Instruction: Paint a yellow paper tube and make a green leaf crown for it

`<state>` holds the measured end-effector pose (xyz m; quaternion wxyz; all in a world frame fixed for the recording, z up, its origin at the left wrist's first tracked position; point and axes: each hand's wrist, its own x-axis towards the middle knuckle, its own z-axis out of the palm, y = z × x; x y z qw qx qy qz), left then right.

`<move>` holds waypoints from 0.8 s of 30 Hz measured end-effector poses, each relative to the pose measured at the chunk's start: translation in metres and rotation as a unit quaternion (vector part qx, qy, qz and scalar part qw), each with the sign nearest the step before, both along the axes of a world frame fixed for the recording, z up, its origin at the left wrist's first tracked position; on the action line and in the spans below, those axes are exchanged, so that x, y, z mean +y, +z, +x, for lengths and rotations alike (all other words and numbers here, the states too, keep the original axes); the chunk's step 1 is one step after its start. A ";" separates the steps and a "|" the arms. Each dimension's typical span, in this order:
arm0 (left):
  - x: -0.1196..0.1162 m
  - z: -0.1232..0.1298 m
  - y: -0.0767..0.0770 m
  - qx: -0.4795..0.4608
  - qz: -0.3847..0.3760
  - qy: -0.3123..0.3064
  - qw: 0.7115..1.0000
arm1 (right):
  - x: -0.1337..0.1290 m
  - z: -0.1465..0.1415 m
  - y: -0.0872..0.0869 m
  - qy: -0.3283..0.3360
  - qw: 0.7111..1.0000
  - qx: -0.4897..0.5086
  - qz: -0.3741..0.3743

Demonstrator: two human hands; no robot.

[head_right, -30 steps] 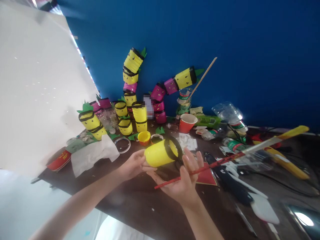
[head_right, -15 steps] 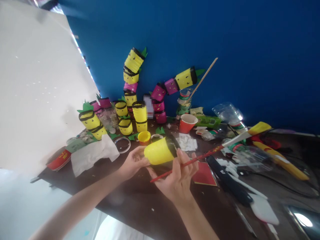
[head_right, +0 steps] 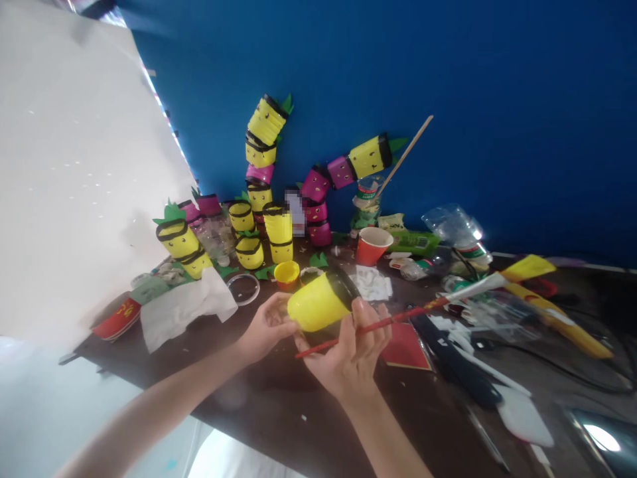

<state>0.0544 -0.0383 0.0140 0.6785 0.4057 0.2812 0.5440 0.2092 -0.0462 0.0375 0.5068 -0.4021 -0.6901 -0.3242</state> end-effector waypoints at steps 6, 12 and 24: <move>-0.001 0.000 0.003 0.000 0.001 -0.002 1.000 | 0.000 0.001 0.002 0.000 1.000 0.009 -0.008; -0.001 0.001 0.001 0.003 0.006 -0.005 1.000 | 0.001 0.002 0.001 0.010 1.000 0.014 -0.017; 0.016 -0.042 0.018 0.279 0.331 0.041 0.901 | 0.001 0.017 0.004 0.089 0.993 -0.062 -0.046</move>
